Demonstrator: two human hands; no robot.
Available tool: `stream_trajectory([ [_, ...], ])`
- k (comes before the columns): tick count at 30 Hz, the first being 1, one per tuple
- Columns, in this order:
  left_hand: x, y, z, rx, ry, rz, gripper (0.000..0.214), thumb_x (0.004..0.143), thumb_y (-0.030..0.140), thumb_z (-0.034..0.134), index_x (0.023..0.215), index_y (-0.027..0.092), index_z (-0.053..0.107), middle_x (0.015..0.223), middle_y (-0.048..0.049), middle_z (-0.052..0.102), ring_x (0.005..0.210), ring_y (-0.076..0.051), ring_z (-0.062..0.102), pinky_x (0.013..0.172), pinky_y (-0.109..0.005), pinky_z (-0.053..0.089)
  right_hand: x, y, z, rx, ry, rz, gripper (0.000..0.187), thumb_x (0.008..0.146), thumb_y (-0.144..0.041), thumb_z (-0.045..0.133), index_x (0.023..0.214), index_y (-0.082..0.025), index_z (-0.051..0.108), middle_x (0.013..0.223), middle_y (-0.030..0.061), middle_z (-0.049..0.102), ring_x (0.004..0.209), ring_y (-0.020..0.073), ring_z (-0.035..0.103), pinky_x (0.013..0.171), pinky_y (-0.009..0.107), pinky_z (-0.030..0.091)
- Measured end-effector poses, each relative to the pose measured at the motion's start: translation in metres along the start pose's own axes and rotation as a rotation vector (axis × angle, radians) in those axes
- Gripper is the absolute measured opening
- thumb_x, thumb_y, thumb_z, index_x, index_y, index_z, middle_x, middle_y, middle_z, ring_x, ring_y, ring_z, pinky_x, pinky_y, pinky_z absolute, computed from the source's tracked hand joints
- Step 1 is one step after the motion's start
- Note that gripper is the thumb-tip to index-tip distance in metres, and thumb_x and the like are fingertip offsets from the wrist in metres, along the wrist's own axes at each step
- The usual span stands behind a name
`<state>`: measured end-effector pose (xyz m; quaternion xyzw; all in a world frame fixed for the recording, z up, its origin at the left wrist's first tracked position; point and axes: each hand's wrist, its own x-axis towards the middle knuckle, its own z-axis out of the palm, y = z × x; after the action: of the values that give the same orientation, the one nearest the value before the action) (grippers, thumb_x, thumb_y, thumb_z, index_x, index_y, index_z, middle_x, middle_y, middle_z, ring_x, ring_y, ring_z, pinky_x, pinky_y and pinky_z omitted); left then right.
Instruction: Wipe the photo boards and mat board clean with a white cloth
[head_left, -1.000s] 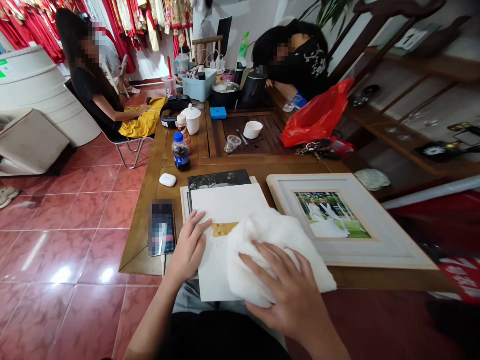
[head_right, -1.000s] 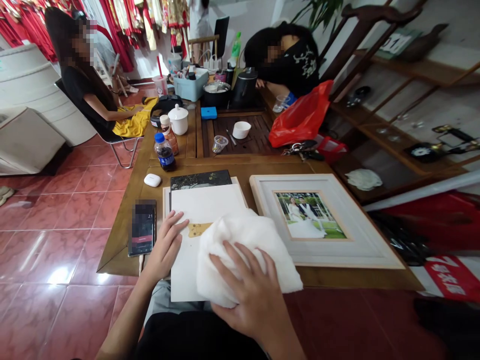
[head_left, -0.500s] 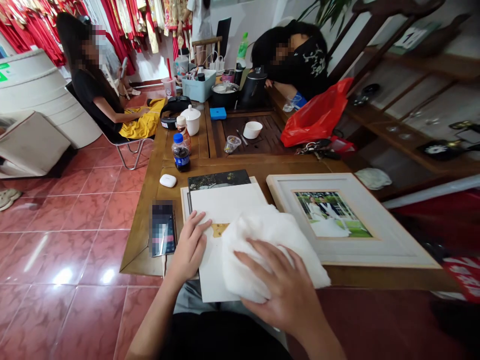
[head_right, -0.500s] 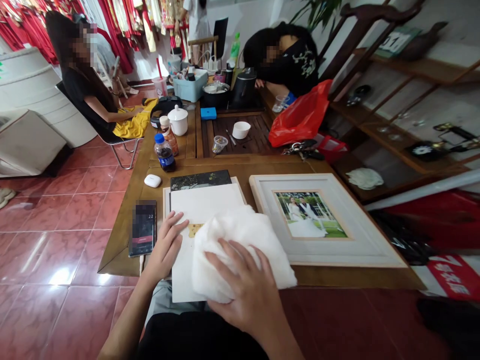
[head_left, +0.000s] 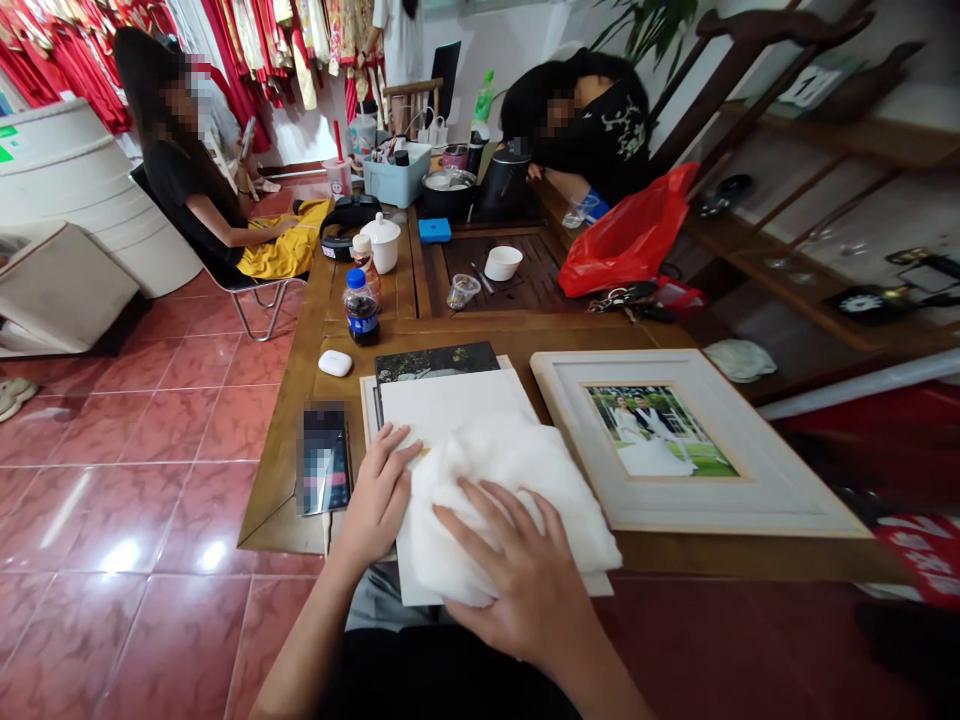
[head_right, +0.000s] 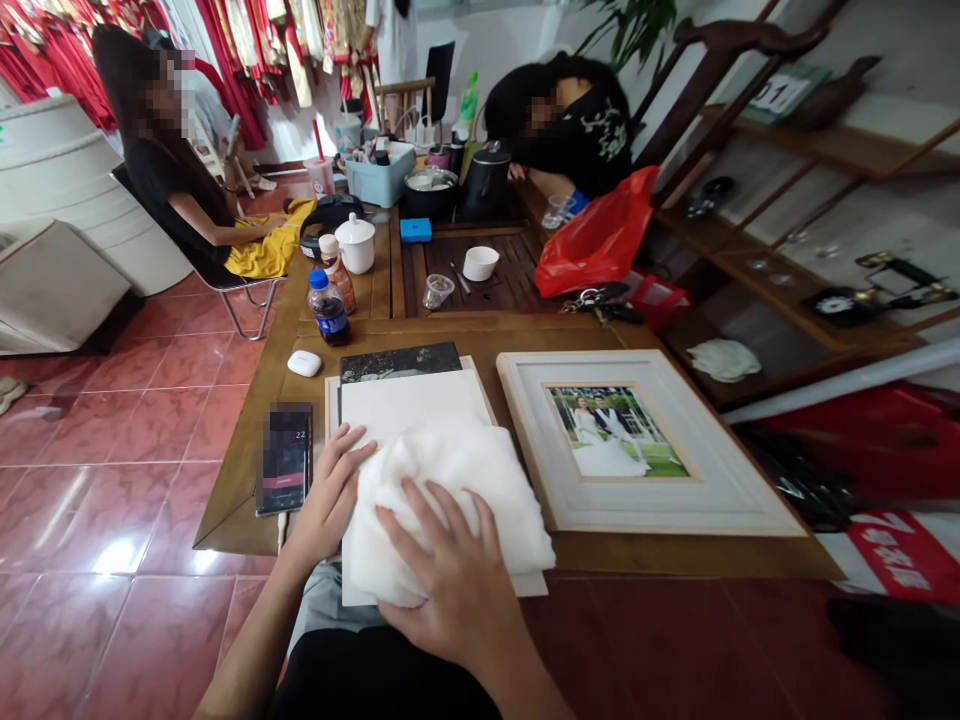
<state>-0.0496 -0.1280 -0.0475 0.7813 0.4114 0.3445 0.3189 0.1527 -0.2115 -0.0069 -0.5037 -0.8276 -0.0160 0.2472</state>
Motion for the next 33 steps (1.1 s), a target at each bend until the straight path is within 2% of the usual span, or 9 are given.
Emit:
stream_trajectory([
  [3,-0.001,-0.002,-0.002,-0.023,-0.014,0.027,0.041,0.108,0.036,0.036,0.146,0.028,0.049,0.16,-0.0101,0.038,0.157,-0.029,0.019,0.126,-0.056,0.024,0.007,-0.008,0.003,0.039,-0.033,-0.026,0.061,0.083,-0.052,0.067,0.139,-0.028,0.056,0.144,0.0129,0.058,0.127,0.0341,0.052,0.111,0.054,0.022],
  [6,-0.001,-0.003,-0.002,-0.018,-0.008,0.01,0.041,0.108,0.033,0.035,0.146,0.028,0.05,0.16,-0.0095,0.039,0.157,-0.029,0.02,0.126,-0.056,0.024,0.005,-0.004,0.002,0.076,-0.038,0.002,0.06,0.081,-0.049,0.07,0.137,-0.03,0.057,0.143,0.0113,0.059,0.126,0.0322,0.053,0.111,0.052,0.023],
  [11,-0.002,0.001,0.0,0.009,-0.004,-0.029,0.04,0.109,0.026,0.033,0.145,0.027,0.051,0.159,-0.0088,0.039,0.157,-0.026,0.02,0.127,-0.055,0.022,-0.013,0.024,-0.007,0.019,0.087,0.121,0.054,0.083,-0.045,0.069,0.134,-0.03,0.06,0.137,0.0124,0.059,0.121,0.0353,0.057,0.106,0.053,0.033],
  [17,-0.002,0.002,0.001,0.008,-0.005,-0.022,0.04,0.109,0.027,0.032,0.145,0.027,0.051,0.16,-0.0082,0.039,0.157,-0.026,0.019,0.127,-0.055,0.022,-0.018,0.057,-0.014,-0.177,0.21,0.247,0.068,0.089,-0.037,0.062,0.154,-0.029,0.042,0.134,0.0119,0.057,0.11,0.0335,0.061,0.094,0.045,0.044],
  [21,-0.001,0.001,0.001,0.013,-0.008,-0.014,0.04,0.109,0.027,0.032,0.145,0.027,0.051,0.16,-0.0086,0.039,0.157,-0.027,0.019,0.127,-0.055,0.022,-0.001,0.061,-0.009,-0.165,0.117,0.179,0.06,0.09,-0.041,0.062,0.147,-0.026,0.051,0.136,0.0149,0.056,0.117,0.0365,0.057,0.099,0.052,0.04],
  [24,-0.001,-0.001,0.001,0.015,-0.008,-0.008,0.04,0.109,0.027,0.032,0.145,0.027,0.05,0.161,-0.0088,0.038,0.157,-0.026,0.019,0.127,-0.055,0.023,0.015,0.052,-0.004,-0.096,0.02,0.055,0.054,0.09,-0.042,0.06,0.14,-0.022,0.058,0.141,0.0191,0.054,0.123,0.0381,0.053,0.102,0.057,0.036],
  [26,-0.001,-0.002,0.001,0.011,-0.003,-0.001,0.04,0.109,0.027,0.032,0.145,0.027,0.051,0.16,-0.0087,0.038,0.157,-0.026,0.019,0.127,-0.054,0.022,0.024,0.044,0.0,-0.051,-0.024,-0.028,0.056,0.089,-0.041,0.061,0.14,-0.02,0.057,0.144,0.0209,0.052,0.126,0.0386,0.051,0.103,0.059,0.034],
  [30,0.0,-0.003,0.0,0.0,-0.011,0.01,0.043,0.109,0.032,0.035,0.151,0.029,0.044,0.161,-0.0083,0.038,0.157,-0.027,0.02,0.128,-0.053,0.022,0.036,0.031,0.004,0.017,-0.122,-0.14,0.065,0.084,-0.043,0.067,0.144,-0.023,0.053,0.146,0.0186,0.052,0.129,0.0374,0.048,0.108,0.06,0.029],
  [33,0.0,-0.002,0.0,0.002,-0.016,0.007,0.044,0.109,0.031,0.036,0.152,0.029,0.042,0.161,-0.0087,0.038,0.157,-0.028,0.02,0.128,-0.053,0.022,0.037,0.033,0.001,0.034,-0.161,-0.114,0.064,0.083,-0.043,0.071,0.143,-0.028,0.054,0.147,0.0152,0.053,0.129,0.0348,0.049,0.109,0.058,0.028],
])
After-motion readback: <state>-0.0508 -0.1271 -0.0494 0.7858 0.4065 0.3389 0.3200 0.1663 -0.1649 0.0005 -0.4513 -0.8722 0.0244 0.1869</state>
